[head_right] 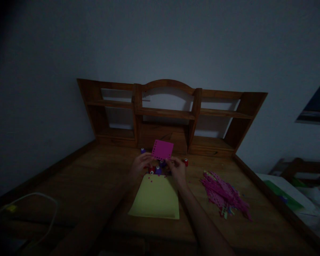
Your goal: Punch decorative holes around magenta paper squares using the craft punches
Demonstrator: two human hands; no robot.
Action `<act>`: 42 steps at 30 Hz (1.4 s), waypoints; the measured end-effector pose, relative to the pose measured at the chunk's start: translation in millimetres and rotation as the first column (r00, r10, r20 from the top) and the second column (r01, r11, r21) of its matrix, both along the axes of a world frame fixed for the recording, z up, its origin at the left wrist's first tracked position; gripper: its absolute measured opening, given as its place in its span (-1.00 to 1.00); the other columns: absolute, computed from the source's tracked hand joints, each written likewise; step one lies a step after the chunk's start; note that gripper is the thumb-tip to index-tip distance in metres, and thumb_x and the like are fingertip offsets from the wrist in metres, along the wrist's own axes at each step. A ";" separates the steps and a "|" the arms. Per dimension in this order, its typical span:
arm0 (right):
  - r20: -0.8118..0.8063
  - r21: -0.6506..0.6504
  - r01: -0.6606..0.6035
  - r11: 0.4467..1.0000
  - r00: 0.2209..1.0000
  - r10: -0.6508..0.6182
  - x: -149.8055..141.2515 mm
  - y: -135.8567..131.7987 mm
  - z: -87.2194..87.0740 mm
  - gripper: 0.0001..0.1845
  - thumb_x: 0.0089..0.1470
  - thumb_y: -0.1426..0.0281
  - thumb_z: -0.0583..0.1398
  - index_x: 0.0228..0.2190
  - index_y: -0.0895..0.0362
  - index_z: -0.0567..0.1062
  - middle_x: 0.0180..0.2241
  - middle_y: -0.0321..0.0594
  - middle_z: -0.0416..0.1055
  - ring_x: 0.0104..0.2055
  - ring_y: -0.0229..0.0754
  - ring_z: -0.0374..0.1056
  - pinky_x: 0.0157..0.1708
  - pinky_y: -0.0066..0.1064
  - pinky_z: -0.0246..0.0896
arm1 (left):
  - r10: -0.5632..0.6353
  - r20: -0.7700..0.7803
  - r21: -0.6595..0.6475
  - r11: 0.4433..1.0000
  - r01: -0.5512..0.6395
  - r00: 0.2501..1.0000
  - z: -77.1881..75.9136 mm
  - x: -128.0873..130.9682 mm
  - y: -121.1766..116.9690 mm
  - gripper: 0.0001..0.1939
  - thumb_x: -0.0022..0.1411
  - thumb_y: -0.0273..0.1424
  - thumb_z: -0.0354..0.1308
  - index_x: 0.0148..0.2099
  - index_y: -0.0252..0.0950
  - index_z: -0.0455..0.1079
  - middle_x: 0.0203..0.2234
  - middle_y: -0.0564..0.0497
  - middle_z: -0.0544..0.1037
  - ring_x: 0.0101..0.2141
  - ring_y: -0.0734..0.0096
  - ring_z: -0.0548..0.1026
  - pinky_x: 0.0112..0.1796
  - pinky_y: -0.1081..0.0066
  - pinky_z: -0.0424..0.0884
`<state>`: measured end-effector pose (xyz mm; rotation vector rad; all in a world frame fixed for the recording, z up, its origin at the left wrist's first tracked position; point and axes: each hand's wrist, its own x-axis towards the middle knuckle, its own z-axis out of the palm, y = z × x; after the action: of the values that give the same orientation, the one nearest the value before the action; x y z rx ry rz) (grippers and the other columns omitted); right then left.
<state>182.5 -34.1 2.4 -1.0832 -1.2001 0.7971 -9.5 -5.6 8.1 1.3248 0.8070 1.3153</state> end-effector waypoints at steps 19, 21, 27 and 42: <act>-0.084 -0.032 -0.119 0.992 0.990 0.116 -2.8 -0.4 1.3 -0.59 -0.22 0.06 0.38 -0.47 0.14 0.51 -0.63 -0.26 0.45 -0.63 -0.25 0.30 -0.60 -0.47 0.19 | -0.050 0.018 -0.028 0.998 0.051 0.999 -14.0 1.3 8.3 -0.64 0.00 -0.24 0.37 -0.20 -0.35 0.47 -0.36 -0.07 0.61 -0.59 0.49 0.45 -0.52 0.48 0.35; -0.085 -0.029 -0.131 0.991 0.988 0.128 -2.3 -0.5 1.2 -0.60 -0.20 0.08 0.37 -0.46 0.15 0.51 -0.61 -0.25 0.46 -0.63 -0.26 0.30 -0.60 -0.47 0.19 | -0.059 0.017 -0.028 0.998 0.059 0.998 -13.5 1.0 8.2 -0.64 0.00 -0.24 0.37 -0.19 -0.35 0.47 -0.36 -0.08 0.61 -0.58 0.49 0.45 -0.52 0.47 0.35; -0.109 -0.035 -0.150 0.988 0.983 0.145 -2.9 0.8 -1.3 -0.62 -0.20 0.11 0.38 -0.44 0.15 0.50 -0.56 -0.23 0.49 -0.63 -0.29 0.29 -0.59 -0.48 0.19 | -0.079 -0.016 -0.022 0.997 0.079 0.997 -10.6 0.4 6.4 -0.59 -0.02 -0.23 0.38 -0.17 -0.38 0.48 -0.34 -0.13 0.61 -0.59 0.47 0.46 -0.53 0.46 0.36; -0.152 -0.077 -0.198 0.977 0.971 0.185 -6.4 -1.9 1.7 -0.58 -0.30 0.12 0.42 -0.46 0.13 0.49 -0.60 -0.26 0.49 -0.65 -0.26 0.29 -0.64 -0.46 0.23 | -0.112 -0.013 -0.012 0.994 0.112 0.994 -22.8 1.8 12.5 -0.54 -0.03 -0.21 0.40 -0.12 -0.38 0.48 -0.37 -0.11 0.60 -0.58 0.48 0.45 -0.53 0.48 0.34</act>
<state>176.2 -36.0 4.1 -0.9755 -1.1660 1.0713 -7.7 6.9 -14.7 1.3518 0.7372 1.2135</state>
